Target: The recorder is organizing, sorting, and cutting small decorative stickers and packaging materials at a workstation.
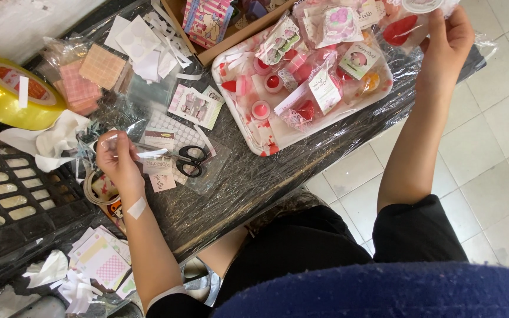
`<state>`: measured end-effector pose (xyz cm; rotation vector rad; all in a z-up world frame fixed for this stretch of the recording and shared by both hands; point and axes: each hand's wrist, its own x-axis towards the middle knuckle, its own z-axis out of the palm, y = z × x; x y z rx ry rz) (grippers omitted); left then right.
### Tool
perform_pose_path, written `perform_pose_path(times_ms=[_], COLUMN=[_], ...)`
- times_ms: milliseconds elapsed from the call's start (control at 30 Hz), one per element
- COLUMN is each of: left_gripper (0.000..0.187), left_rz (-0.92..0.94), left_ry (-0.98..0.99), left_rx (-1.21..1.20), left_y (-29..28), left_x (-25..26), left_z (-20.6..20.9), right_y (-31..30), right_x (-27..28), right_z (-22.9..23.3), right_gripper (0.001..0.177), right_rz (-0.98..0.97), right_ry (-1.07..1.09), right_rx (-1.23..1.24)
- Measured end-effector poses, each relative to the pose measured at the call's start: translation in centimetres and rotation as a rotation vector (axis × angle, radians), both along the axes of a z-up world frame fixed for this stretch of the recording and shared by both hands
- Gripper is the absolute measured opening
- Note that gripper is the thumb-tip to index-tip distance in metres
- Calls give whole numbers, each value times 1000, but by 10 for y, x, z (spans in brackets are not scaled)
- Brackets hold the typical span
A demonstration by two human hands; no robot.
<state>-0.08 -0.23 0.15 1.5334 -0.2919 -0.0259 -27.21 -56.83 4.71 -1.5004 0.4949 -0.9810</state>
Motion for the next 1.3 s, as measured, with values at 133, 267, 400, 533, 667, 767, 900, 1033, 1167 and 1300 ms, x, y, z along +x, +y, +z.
perform_pose_path(times_ms=[133,267,400,533,667,767,900,1033,1167,1300], left_gripper=[5,6,6,6,5,5,5,6,6,6], left_rz=[-1,-1,6,4,1,1,6,19,3,7], left_ry=[21,15,22,14,26,23,16,31,11,8], left_rx=[-19,-13,-16,-19,-23,-15,-5,1,-6,1], left_y=[-1,0,0,0,0,1,0,0,1,0], left_x=[1,1,0,1,1,0,1,0,2,1], left_z=[0,-2,-2,-2,-1,-1,0,0,-3,0], right_y=[1,22,0,0,-4,-3,-13,-13,19,18], right_x=[-2,6,-1,0,-1,-2,-4,-2,13,13], right_z=[4,25,-11,-13,-14,-13,-26,-23,23,20], right_gripper=[16,32,34,32,20,16,10,5,7,9], right_rz=[-8,20,45,34,2,-12,-24,-3,-9,-69], right_ry=[20,78,219,208,217,231,231,201,212,281], right_rx=[23,-24,-208,-320,-299,-274,-310,-292,-270,-251])
